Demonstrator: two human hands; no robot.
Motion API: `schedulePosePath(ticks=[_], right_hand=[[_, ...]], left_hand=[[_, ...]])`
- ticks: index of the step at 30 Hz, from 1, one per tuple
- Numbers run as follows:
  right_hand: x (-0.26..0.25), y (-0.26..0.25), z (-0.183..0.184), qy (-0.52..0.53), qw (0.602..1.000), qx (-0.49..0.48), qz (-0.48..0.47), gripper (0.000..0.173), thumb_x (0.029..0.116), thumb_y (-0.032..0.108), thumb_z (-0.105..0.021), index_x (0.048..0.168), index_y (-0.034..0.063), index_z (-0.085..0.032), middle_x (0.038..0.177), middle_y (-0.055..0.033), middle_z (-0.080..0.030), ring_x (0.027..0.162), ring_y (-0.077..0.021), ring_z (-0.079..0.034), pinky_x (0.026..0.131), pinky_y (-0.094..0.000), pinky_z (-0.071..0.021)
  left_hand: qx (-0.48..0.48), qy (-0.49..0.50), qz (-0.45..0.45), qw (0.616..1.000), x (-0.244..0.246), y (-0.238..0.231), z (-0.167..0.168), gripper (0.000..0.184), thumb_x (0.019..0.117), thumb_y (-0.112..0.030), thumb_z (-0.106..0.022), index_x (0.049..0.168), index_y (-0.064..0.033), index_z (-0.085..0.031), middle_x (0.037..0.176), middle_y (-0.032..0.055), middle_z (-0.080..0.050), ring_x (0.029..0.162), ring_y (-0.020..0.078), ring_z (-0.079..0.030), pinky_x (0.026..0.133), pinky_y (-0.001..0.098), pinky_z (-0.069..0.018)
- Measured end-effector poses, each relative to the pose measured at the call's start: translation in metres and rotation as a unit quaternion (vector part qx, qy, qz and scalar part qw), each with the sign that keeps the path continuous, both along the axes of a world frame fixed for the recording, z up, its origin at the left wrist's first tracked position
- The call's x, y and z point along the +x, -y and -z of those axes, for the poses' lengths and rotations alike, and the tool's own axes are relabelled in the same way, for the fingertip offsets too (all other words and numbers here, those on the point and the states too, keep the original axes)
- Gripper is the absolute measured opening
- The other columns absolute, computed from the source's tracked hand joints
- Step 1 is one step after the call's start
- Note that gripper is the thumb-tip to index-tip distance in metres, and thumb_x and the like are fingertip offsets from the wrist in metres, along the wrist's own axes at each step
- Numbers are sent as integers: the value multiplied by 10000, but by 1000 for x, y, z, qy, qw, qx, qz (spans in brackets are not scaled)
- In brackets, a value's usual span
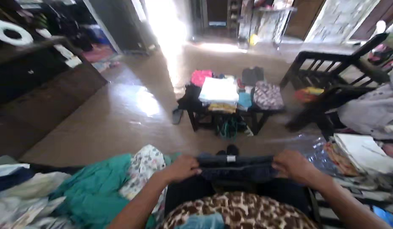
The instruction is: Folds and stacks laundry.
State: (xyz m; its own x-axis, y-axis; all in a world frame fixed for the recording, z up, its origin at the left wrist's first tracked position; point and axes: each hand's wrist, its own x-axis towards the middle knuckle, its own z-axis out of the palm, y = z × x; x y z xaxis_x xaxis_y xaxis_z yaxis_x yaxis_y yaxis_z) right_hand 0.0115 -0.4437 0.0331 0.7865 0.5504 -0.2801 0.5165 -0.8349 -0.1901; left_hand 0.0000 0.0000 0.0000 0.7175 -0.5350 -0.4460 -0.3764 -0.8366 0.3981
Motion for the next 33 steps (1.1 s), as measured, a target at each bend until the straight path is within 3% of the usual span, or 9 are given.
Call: schedulePosePath(ticks=[4,7,10,15,23,26,30,31,33], right_hand=[[27,-2,-12,101,990,71,61,327,1045,264,-577,1114,-22,-720,1122,-273,-696,1149,-515,-612,976,-719,-429],[38,1,-34,248,951,180,53,177,971,145,-679,995,-16,-749,1000,-239,-723,1040,-481,-665,911,-692,-483],[41,0,-57,303,927,211,57,161,966,105,-682,1036,-26,-742,1033,-257,-709,1053,-491,-654,940,-683,-475],[40,0,-74,346,912,218,47,173,1001,77,-629,1082,-43,-725,1016,-258,-712,1003,-468,-683,908,-607,-536],[42,-3,-100,369,898,238,36,213,1001,104,-621,1069,-83,-697,1047,-287,-696,1026,-479,-670,931,-595,-526],[38,-3,-107,398,885,241,31,215,1002,103,-614,1085,-77,-696,1048,-293,-693,1024,-483,-669,921,-595,-530],[22,-2,-111,487,830,271,14,206,1010,107,-613,1108,-53,-698,1064,-262,-688,1041,-423,-657,954,-524,-519],[20,-2,-104,500,823,269,8,197,1007,103,-617,1093,-51,-703,1043,-262,-686,1027,-417,-655,946,-515,-518],[24,5,-77,440,874,209,1,178,989,79,-631,1054,-69,-706,1014,-292,-685,1006,-479,-662,913,-598,-528]], left_hand=[[-101,123,-43,986,19,10,-38,366,1064,-241,-537,1127,73,-716,1186,258,-687,1217,432,-604,1077,632,-381],[-201,268,-60,940,36,8,-72,176,989,-78,-631,1072,14,-756,1068,181,-734,1074,340,-685,1004,547,-500],[-258,372,-26,891,52,6,-95,167,954,-92,-637,988,35,-740,1013,180,-727,1014,333,-691,956,552,-513],[-230,443,7,866,63,13,-121,211,977,-134,-612,976,40,-731,979,195,-723,987,341,-694,923,509,-531],[-144,525,2,839,62,22,-147,252,1005,-154,-587,990,67,-708,991,255,-707,1018,459,-672,898,632,-484],[-172,584,14,793,54,22,-154,248,1012,-178,-587,973,30,-715,1013,231,-718,1066,424,-666,958,596,-453],[-180,693,20,698,37,23,-153,250,1031,-246,-615,994,-25,-725,978,194,-698,1140,395,-605,1048,522,-383],[-157,692,10,704,39,18,-146,270,1038,-279,-600,994,-44,-725,980,184,-696,1152,403,-593,1054,548,-360],[-79,607,-4,791,49,2,-122,304,1019,-278,-593,965,-14,-735,980,229,-715,1138,501,-616,985,727,-372]])
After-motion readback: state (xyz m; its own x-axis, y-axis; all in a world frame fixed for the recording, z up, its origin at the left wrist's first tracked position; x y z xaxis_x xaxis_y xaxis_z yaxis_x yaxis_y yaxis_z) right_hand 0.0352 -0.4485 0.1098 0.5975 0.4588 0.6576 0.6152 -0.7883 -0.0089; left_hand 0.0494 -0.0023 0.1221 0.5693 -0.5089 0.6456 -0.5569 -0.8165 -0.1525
